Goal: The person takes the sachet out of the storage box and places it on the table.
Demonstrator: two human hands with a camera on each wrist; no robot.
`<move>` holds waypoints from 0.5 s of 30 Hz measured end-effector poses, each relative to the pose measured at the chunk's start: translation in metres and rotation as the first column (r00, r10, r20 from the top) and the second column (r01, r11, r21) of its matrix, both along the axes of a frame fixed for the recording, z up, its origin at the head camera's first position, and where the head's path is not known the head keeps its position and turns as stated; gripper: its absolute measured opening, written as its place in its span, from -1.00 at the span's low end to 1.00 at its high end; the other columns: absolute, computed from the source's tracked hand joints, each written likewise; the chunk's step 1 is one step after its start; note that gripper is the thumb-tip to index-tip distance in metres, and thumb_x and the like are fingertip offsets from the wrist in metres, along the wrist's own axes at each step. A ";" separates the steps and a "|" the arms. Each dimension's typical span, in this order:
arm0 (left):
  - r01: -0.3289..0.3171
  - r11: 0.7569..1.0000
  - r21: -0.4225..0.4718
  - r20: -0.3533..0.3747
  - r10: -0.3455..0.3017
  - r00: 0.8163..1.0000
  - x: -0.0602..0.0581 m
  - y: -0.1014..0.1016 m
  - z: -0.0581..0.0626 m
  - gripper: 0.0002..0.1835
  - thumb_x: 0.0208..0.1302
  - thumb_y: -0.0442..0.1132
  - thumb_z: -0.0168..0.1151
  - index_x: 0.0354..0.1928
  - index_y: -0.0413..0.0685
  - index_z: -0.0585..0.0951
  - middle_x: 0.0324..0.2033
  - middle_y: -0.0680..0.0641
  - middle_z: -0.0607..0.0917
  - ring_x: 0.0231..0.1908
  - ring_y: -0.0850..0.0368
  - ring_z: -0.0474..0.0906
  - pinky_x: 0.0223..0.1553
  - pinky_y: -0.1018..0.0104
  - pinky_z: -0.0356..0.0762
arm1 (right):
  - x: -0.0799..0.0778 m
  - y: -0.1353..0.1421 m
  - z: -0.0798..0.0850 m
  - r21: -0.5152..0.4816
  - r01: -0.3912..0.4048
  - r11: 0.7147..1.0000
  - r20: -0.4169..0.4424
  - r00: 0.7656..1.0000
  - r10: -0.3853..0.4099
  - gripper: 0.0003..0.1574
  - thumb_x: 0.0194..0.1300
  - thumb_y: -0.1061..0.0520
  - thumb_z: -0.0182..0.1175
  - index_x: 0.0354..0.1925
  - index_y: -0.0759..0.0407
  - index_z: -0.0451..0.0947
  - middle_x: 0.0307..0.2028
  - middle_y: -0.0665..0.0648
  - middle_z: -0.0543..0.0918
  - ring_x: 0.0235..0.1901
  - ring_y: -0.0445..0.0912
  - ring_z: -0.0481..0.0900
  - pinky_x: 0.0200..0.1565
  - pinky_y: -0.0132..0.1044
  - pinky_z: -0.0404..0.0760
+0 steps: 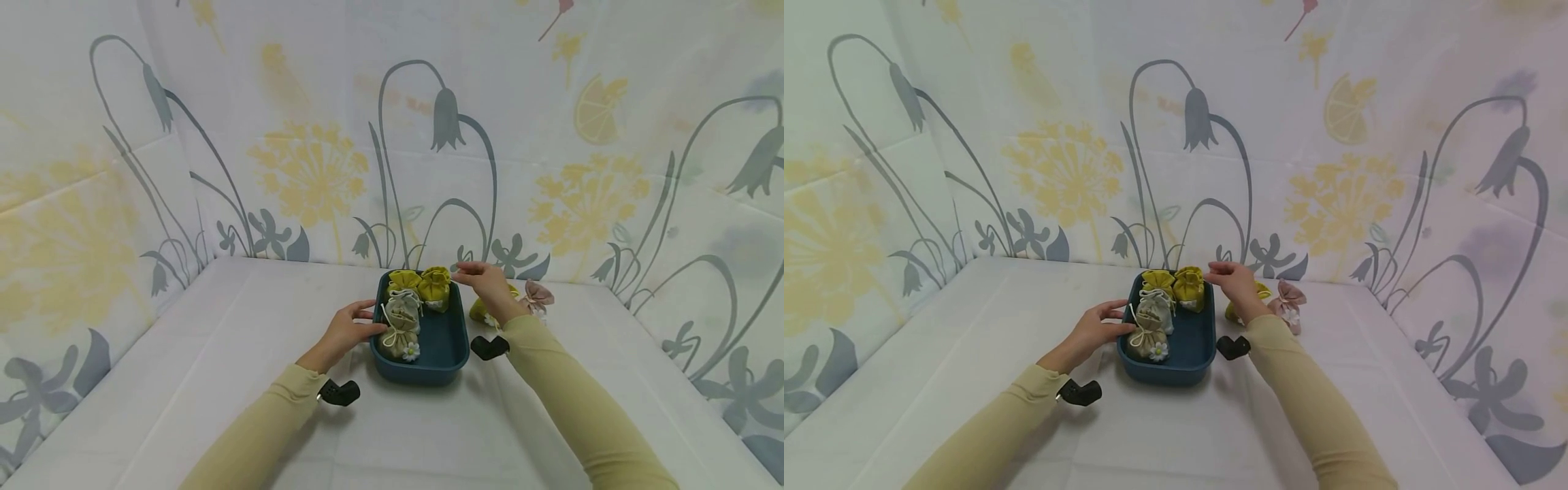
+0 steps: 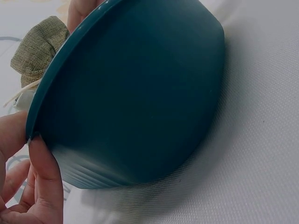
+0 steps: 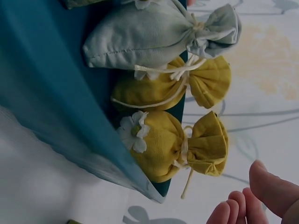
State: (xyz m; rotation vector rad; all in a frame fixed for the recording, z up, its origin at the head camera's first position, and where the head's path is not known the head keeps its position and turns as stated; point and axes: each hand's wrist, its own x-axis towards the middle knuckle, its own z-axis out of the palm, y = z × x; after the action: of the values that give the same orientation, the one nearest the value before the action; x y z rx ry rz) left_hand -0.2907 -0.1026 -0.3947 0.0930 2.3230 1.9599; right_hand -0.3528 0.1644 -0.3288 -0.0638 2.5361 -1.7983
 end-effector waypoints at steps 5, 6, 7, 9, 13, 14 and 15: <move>-0.007 1.000 -0.001 -0.005 0.007 1.000 0.000 0.000 0.000 -0.34 0.07 -0.30 0.39 0.26 -0.11 0.40 -0.02 -0.22 0.51 -0.22 0.07 0.58 -0.25 0.21 0.59 | -0.006 -0.004 0.002 0.001 -0.006 1.000 0.021 1.000 0.006 -0.47 0.30 0.22 0.17 0.21 0.32 0.38 0.05 0.27 0.44 0.18 0.12 0.31 0.27 -0.03 0.13; -0.006 1.000 -0.003 -0.006 0.006 1.000 0.000 0.000 0.000 -0.34 0.07 -0.30 0.38 0.26 -0.11 0.40 -0.02 -0.21 0.51 -0.22 0.06 0.58 -0.25 0.21 0.59 | -0.007 -0.006 0.003 -0.003 -0.006 1.000 0.027 1.000 0.006 -0.48 0.29 0.23 0.17 0.20 0.31 0.39 0.06 0.28 0.44 0.18 0.12 0.31 0.28 -0.03 0.13; -0.004 1.000 -0.005 -0.008 0.004 1.000 0.000 0.000 0.000 -0.34 0.07 -0.30 0.38 0.26 -0.12 0.40 -0.02 -0.22 0.51 -0.21 0.06 0.58 -0.25 0.21 0.59 | -0.008 -0.007 0.003 -0.004 -0.010 1.000 0.031 0.999 0.010 -0.48 0.29 0.24 0.17 0.20 0.32 0.39 0.07 0.30 0.44 0.18 0.13 0.31 0.28 -0.02 0.12; -0.005 1.000 -0.005 -0.001 0.005 1.000 -0.001 0.000 -0.001 -0.34 0.06 -0.30 0.39 0.26 -0.10 0.40 -0.03 -0.21 0.51 -0.21 0.06 0.58 -0.26 0.22 0.59 | -0.009 -0.010 0.004 -0.009 -0.016 1.000 0.042 0.999 0.017 -0.48 0.27 0.26 0.19 0.19 0.33 0.39 0.09 0.32 0.43 0.18 0.13 0.31 0.28 -0.01 0.11; -0.011 1.000 -0.012 0.005 0.011 1.000 -0.001 0.000 0.000 -0.33 0.06 -0.29 0.39 0.26 -0.05 0.41 -0.03 -0.18 0.52 -0.22 0.08 0.58 -0.26 0.23 0.59 | -0.012 -0.014 0.004 0.003 -0.023 1.000 0.054 0.998 0.022 -0.45 0.20 0.30 0.24 0.17 0.36 0.40 0.08 0.35 0.43 0.18 0.14 0.30 0.28 0.00 0.10; -0.014 1.000 -0.012 0.007 0.014 1.000 -0.001 0.000 0.000 -0.33 0.05 -0.29 0.40 0.26 -0.04 0.41 -0.03 -0.17 0.52 -0.22 0.09 0.58 -0.26 0.23 0.59 | -0.013 -0.015 0.004 0.013 -0.025 1.000 0.059 0.998 0.024 -0.44 0.20 0.30 0.24 0.17 0.37 0.41 0.07 0.34 0.43 0.17 0.14 0.30 0.28 0.00 0.10; -0.015 1.000 -0.013 0.006 0.016 1.000 0.000 0.000 0.000 -0.33 0.05 -0.29 0.40 0.26 -0.04 0.41 -0.03 -0.16 0.52 -0.22 0.09 0.58 -0.26 0.23 0.59 | -0.014 -0.016 0.003 0.026 -0.028 0.999 0.063 0.998 0.027 -0.44 0.20 0.30 0.24 0.17 0.36 0.41 0.07 0.34 0.43 0.17 0.14 0.30 0.28 -0.01 0.10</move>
State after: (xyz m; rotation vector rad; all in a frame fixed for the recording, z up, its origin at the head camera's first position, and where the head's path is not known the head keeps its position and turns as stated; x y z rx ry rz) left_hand -0.2911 -0.1023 -0.3946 0.0680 2.3393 1.9490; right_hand -0.3673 0.1486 -0.3253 -0.0406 2.5037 -1.7274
